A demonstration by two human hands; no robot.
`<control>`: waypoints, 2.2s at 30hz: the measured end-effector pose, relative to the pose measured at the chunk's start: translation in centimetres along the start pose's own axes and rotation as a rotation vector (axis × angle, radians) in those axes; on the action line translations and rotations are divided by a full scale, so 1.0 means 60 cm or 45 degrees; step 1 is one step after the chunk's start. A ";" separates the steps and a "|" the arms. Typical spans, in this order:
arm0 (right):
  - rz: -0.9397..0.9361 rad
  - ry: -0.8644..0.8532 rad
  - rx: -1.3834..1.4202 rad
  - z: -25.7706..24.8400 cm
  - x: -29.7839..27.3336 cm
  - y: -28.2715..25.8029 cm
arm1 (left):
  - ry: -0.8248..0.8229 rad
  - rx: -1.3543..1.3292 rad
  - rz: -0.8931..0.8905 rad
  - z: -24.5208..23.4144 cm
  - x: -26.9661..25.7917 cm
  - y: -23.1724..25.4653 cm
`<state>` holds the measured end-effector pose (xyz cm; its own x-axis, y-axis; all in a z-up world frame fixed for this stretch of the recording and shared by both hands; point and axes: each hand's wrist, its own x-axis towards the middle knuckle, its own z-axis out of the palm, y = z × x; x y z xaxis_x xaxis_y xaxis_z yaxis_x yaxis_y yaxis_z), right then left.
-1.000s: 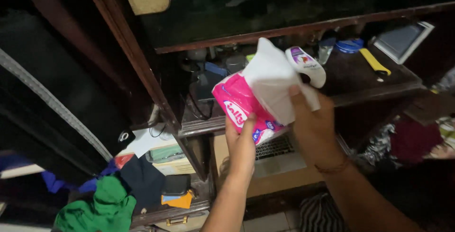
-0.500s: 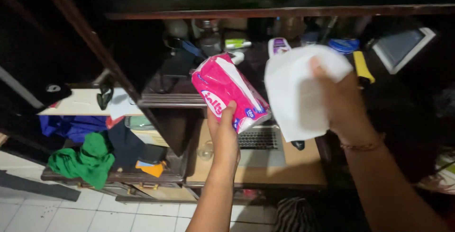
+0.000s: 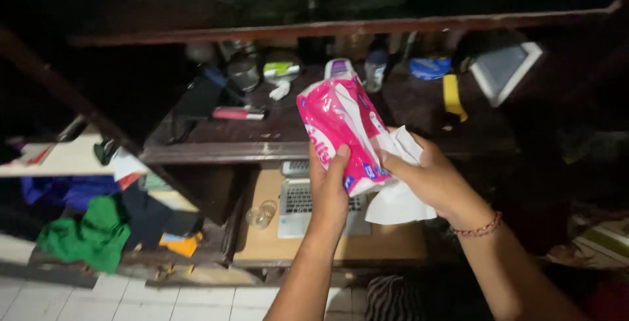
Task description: The person wipes several small items on a cluttered wooden shelf using a tissue. They handle a black computer mouse, a white bottle, and a small cylindrical container, wiping each one individually before placing them back on the shelf.
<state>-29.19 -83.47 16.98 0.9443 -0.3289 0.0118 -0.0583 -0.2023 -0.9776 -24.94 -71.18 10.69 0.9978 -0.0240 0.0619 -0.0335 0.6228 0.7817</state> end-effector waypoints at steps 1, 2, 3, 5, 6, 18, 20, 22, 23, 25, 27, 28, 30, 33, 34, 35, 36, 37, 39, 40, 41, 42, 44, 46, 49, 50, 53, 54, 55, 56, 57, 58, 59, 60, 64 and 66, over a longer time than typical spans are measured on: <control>-0.011 0.018 0.001 -0.009 0.004 0.004 | -0.020 -0.005 0.002 0.003 0.002 -0.015; 0.078 0.131 0.031 -0.018 0.007 0.007 | -0.123 0.083 -0.003 0.005 0.004 -0.029; 0.175 0.234 0.060 -0.023 0.008 0.012 | -0.213 0.172 -0.011 0.003 0.002 -0.042; 0.136 0.322 0.081 -0.042 0.016 0.017 | -0.297 0.204 -0.034 0.025 -0.005 -0.041; 0.100 0.404 0.102 -0.049 0.014 0.023 | -0.374 0.238 -0.058 0.031 -0.015 -0.040; -0.116 0.515 0.275 -0.224 0.102 0.140 | -0.485 0.625 -0.346 0.082 -0.040 -0.083; -0.076 0.545 0.310 -0.229 0.114 0.151 | -0.503 0.657 -0.370 0.092 -0.044 -0.083; -0.038 0.571 0.344 -0.230 0.116 0.154 | -0.517 0.688 -0.392 0.100 -0.049 -0.078; 0.022 0.626 0.312 -0.229 0.116 0.150 | -0.525 0.708 -0.411 0.105 -0.049 -0.073; 0.080 0.676 0.281 -0.236 0.125 0.158 | -0.530 0.729 -0.427 0.112 -0.050 -0.066; -0.040 0.685 0.266 -0.250 0.140 0.185 | -0.541 0.707 -0.409 0.116 -0.053 -0.064; -0.037 0.681 0.266 -0.247 0.139 0.172 | -0.537 0.708 -0.410 0.121 -0.053 -0.057; 0.003 0.671 0.305 -0.240 0.134 0.149 | -0.532 0.717 -0.442 0.128 -0.057 -0.044; -0.039 0.699 0.315 -0.239 0.137 0.151 | -0.550 0.699 -0.438 0.138 -0.060 -0.045; -0.040 0.691 0.313 -0.234 0.127 0.139 | -0.542 0.697 -0.435 0.139 -0.062 -0.045; -0.053 0.676 0.254 -0.229 0.117 0.127 | -0.551 0.730 -0.431 0.140 -0.064 -0.046; -0.066 0.662 0.195 -0.224 0.107 0.115 | -0.559 0.763 -0.426 0.142 -0.066 -0.047; -0.066 0.660 0.194 -0.221 0.101 0.115 | -0.558 0.762 -0.426 0.141 -0.069 -0.042; -0.081 0.628 0.174 -0.216 0.091 0.116 | -0.556 0.772 -0.470 0.141 -0.073 -0.034; -0.081 0.632 0.175 -0.212 0.088 0.122 | -0.560 0.773 -0.471 0.134 -0.070 -0.052; -0.140 0.593 0.186 -0.208 0.083 0.128 | -0.520 0.682 -0.386 0.126 -0.068 -0.070; -0.199 0.553 0.197 -0.204 0.079 0.134 | -0.480 0.590 -0.301 0.118 -0.066 -0.088; -0.096 0.518 0.111 -0.174 0.041 0.082 | -0.339 0.480 -0.284 0.110 -0.061 -0.101; 0.009 0.485 0.025 -0.140 0.013 0.061 | -0.200 0.371 -0.269 0.111 -0.064 -0.089; -0.085 0.523 0.063 -0.093 -0.007 0.073 | -0.267 0.257 -0.017 0.112 -0.073 -0.053; -0.065 0.525 0.132 -0.087 -0.009 0.076 | -0.248 0.266 -0.052 0.107 -0.072 -0.053; -0.020 0.567 0.207 -0.084 -0.014 0.074 | -0.257 0.313 -0.093 0.100 -0.078 -0.057; 0.002 0.614 0.213 -0.084 -0.015 0.072 | -0.294 0.349 -0.100 0.099 -0.081 -0.058; 0.001 0.606 0.212 -0.092 -0.006 0.074 | -0.287 0.349 -0.096 0.093 -0.082 -0.068; -0.014 0.668 0.212 -0.100 0.004 0.076 | -0.322 0.404 -0.106 0.087 -0.083 -0.078; -0.032 0.734 0.211 -0.110 0.014 0.078 | -0.362 0.458 -0.116 0.082 -0.083 -0.088; -0.035 0.729 0.210 -0.115 0.021 0.083 | -0.358 0.456 -0.112 0.087 -0.086 -0.079; -0.043 0.738 0.216 -0.123 0.028 0.088 | -0.399 0.518 -0.106 0.093 -0.089 -0.070; -0.050 0.746 0.222 -0.131 0.035 0.094 | -0.439 0.579 -0.100 0.099 -0.092 -0.062; -0.107 0.736 0.044 -0.128 0.039 0.103 | -0.437 0.663 -0.133 0.111 -0.077 -0.068; -0.117 0.713 0.014 -0.115 0.026 0.095 | -0.381 0.619 -0.143 0.119 -0.072 -0.075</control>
<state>-30.28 -91.48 12.89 0.6292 -0.7500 0.2040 0.0223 -0.2450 -0.9693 -29.52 -79.46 11.31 0.9395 -0.3333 0.0797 -0.0215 0.1745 0.9844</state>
